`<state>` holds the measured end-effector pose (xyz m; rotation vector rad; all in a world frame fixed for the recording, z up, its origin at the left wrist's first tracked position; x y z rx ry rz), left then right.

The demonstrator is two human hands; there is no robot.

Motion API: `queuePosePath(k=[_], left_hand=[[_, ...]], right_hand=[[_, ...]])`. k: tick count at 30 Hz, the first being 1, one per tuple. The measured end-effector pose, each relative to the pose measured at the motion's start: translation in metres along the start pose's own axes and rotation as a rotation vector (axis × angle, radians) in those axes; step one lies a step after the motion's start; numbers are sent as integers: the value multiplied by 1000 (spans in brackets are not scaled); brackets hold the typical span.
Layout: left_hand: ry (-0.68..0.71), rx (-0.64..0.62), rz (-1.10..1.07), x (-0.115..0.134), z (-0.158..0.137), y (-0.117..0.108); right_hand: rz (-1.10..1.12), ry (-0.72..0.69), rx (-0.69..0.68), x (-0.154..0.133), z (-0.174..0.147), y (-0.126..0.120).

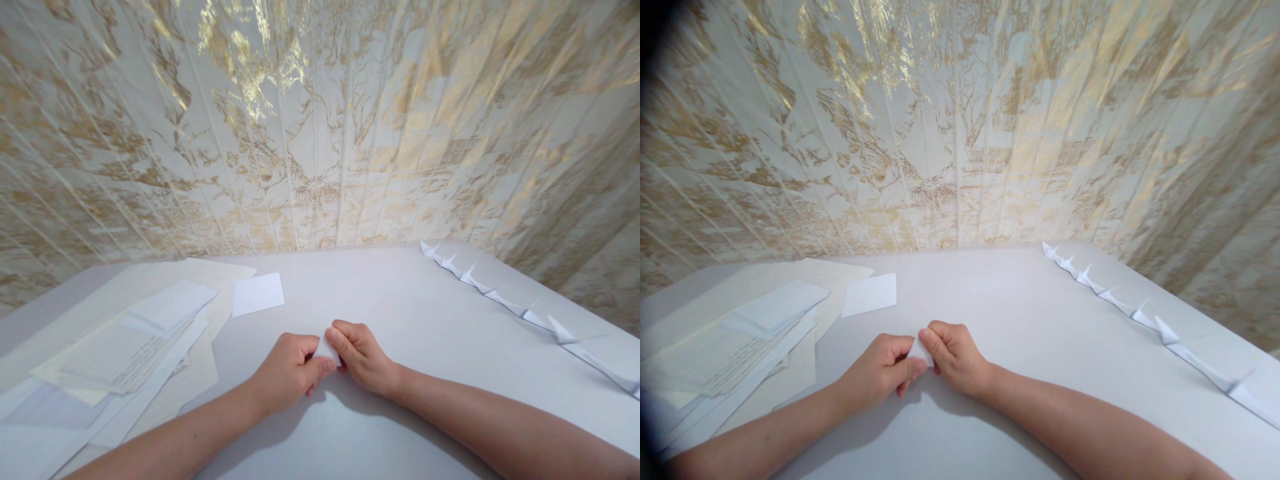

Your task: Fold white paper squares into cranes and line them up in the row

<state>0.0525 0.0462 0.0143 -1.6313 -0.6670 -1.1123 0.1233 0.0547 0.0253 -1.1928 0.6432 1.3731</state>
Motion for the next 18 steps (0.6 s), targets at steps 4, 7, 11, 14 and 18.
queuePosePath(k=[4, 7, 11, 14, 18], left_hand=[[25, 100, -4, 2, 3, -12], [94, 178, -61, 8, 5, -26], [250, 353, -105, 25, 2, -52], [371, 464, -29, 39, -5, -63], [454, 474, 91, 49, -8, -62]], right_hand=[[91, -1, 12, 2, 2, -2], [115, 6, 42, 3, 3, -4], [84, -19, 82, 2, 4, -7], [-20, -109, 98, -5, 3, -10], [-176, -237, 105, -17, 0, -11]])
Point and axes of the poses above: each hand's wrist, its own z-axis towards the middle knuckle, its own y-axis out of the palm, x = y × z, the point moved 9 cm from there along z, towards the middle knuckle, and after that the axes turned 9 degrees about x, right-handed, at the moved point
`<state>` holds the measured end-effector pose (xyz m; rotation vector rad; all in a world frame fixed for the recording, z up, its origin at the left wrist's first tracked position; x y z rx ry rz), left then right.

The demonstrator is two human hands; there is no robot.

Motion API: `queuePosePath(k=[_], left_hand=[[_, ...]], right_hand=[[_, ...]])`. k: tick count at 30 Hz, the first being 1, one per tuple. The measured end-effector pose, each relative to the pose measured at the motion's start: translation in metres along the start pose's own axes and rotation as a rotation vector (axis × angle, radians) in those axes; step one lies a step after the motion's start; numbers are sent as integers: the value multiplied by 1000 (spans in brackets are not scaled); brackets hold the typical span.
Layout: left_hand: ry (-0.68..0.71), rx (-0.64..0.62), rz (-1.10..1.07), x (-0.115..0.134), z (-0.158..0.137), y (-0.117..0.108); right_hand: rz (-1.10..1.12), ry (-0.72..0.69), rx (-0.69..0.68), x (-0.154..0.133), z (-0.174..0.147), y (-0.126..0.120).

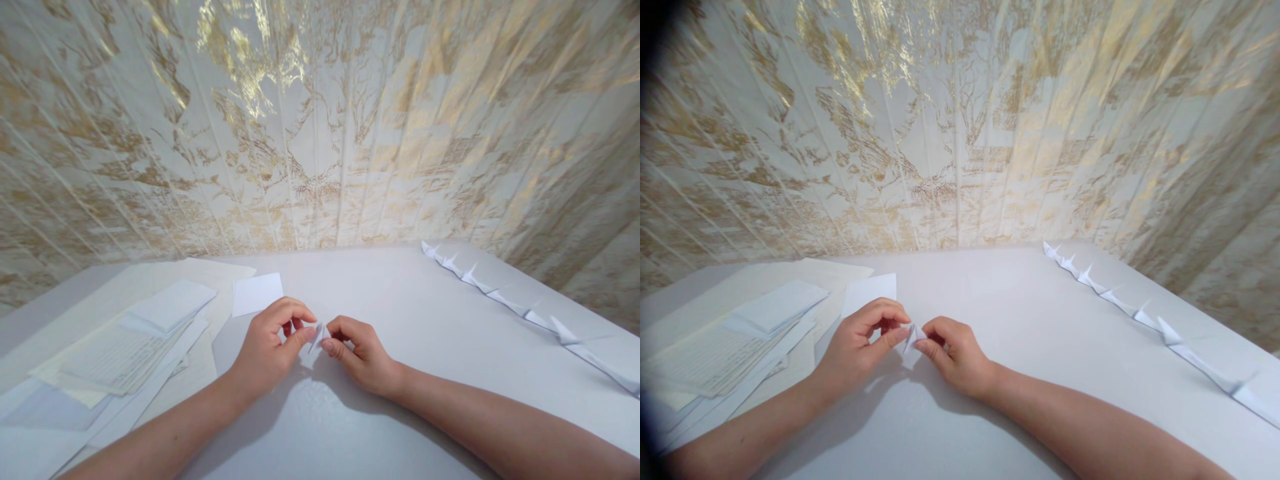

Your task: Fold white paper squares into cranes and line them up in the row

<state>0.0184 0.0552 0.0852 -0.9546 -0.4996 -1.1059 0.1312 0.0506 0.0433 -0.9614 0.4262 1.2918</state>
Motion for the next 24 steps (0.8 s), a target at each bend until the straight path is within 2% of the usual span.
queuePosePath(k=[7, 13, 15, 20, 24], left_hand=[[94, -55, 68, 7, -1, 5], [67, -130, 88, 6, -3, 11], [35, -133, 84, 2, -4, 12], [-39, -115, 82, -9, -5, 12], [-59, -104, 73, -11, -4, 12]], right_hand=[[-67, -62, 10, -6, 1, -2], [-37, -85, 23, -8, 1, -2], [9, -31, 33, -3, 1, -2], [248, 274, 9, 22, -2, 6], [399, 389, 26, 28, -2, 10]])
Point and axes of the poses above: each hand's wrist, its own z-axis towards the middle knuckle, its own y-axis out of the palm, x = y × z, the point moved 9 cm from there along z, towards the middle knuckle, and after that the axes turned 9 degrees about x, right-handed, at the moved point
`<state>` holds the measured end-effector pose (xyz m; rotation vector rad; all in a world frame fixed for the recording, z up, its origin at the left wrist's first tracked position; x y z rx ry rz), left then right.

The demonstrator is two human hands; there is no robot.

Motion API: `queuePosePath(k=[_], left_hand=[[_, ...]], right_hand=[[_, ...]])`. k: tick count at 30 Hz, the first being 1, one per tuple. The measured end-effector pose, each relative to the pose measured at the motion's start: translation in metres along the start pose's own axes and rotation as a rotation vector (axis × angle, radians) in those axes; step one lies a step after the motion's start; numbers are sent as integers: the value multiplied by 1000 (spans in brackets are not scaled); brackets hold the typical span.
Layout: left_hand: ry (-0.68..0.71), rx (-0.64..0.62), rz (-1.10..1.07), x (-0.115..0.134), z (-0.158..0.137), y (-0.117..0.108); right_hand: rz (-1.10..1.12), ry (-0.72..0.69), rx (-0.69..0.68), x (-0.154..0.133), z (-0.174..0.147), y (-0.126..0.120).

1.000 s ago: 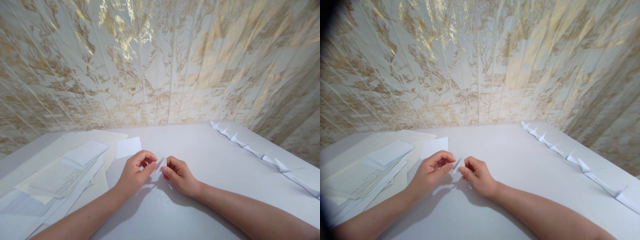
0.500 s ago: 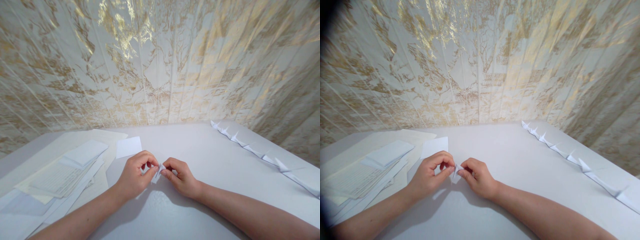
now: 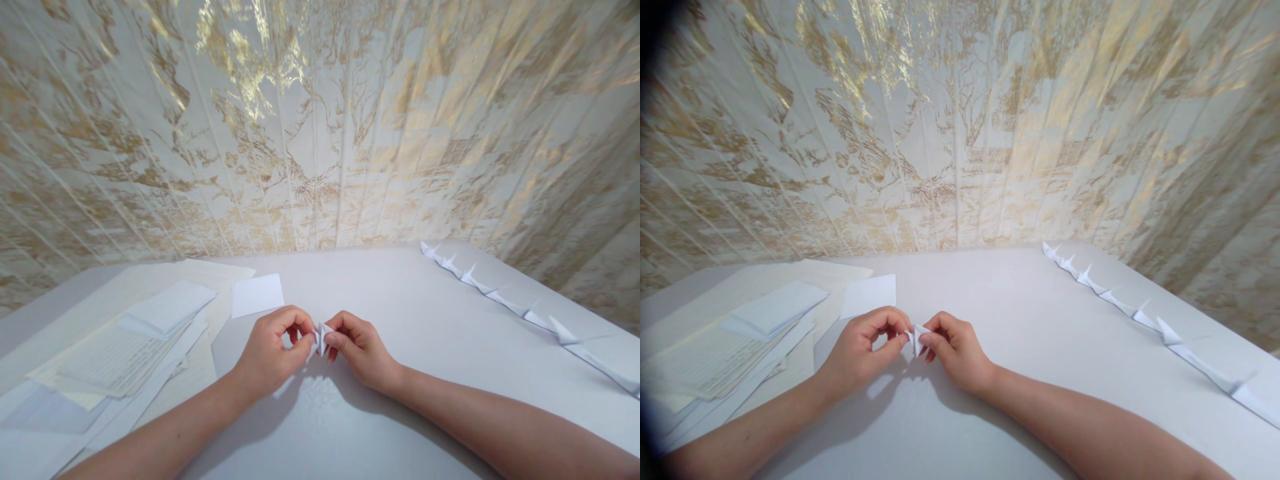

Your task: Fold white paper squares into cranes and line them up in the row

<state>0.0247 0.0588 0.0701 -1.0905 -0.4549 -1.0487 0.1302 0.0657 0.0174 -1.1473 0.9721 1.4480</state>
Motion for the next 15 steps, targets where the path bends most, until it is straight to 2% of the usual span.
queuePosePath(k=[7, 15], left_hand=[[-33, 17, -35, -5, 0, -2], [-85, 23, -123, -12, 2, -2]], right_hand=[[207, 114, 11, 4, 2, 1], [346, 181, 22, 8, 3, 0]])
Point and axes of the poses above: each hand's wrist, its own z-axis towards the middle knuckle, its own y-axis out of the palm, x = y × z, the point moved 9 cm from there along z, towards the middle knuckle, and after that the axes turned 9 degrees about x, right-handed, at the moved point
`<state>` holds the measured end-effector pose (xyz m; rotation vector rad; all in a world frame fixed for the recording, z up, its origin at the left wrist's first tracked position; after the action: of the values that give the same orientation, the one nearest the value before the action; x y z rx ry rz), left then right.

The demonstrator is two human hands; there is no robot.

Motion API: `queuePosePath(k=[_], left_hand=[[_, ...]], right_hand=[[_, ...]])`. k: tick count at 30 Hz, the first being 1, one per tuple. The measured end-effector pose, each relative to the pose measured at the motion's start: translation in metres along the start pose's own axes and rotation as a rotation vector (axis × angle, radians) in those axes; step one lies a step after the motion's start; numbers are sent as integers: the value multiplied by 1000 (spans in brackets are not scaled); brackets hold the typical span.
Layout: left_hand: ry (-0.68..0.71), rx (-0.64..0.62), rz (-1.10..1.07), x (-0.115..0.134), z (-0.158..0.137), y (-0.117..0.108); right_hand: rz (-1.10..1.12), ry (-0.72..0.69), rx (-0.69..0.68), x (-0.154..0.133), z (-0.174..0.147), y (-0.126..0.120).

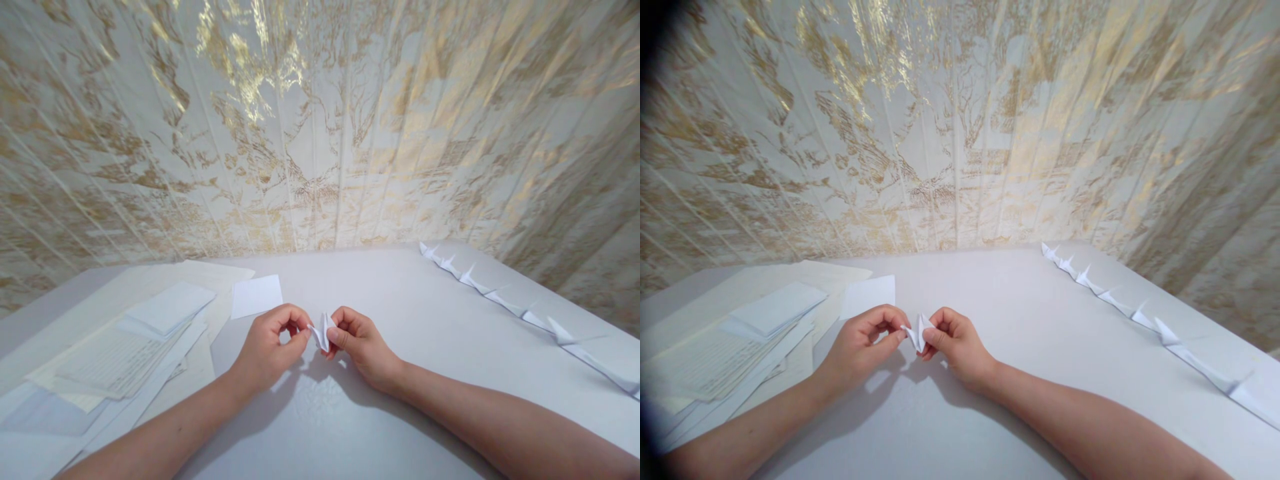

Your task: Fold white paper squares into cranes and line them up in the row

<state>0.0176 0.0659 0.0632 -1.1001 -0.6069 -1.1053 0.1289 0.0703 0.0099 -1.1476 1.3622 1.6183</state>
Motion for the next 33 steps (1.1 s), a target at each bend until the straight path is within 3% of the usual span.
queuePosePath(k=[9, 18, 23, 27, 33], left_hand=[[-11, -121, -35, -1, -6, 18], [-103, -9, -42, -18, -3, 12], [-137, -29, -186, -18, -2, 12], [-169, 2, -171, -18, -1, 12], [-136, 8, -152, -12, -1, 11]], right_hand=[[-20, 0, 73, 0, 0, -7], [-101, -12, 79, 2, 1, -6], [-301, -63, 124, 2, 0, -10], [-438, -112, 114, 0, -2, -7], [-466, -95, 105, 0, -2, -8]])
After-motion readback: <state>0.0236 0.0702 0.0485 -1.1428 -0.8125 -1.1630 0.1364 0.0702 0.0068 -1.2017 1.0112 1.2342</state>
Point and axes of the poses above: each hand's wrist, its own z-axis towards the middle knuckle, its own y-axis out of the palm, x = y × z, the point moved 9 cm from there along z, towards the middle knuckle, and after that the axes turned 9 degrees about x, right-handed, at the moved point
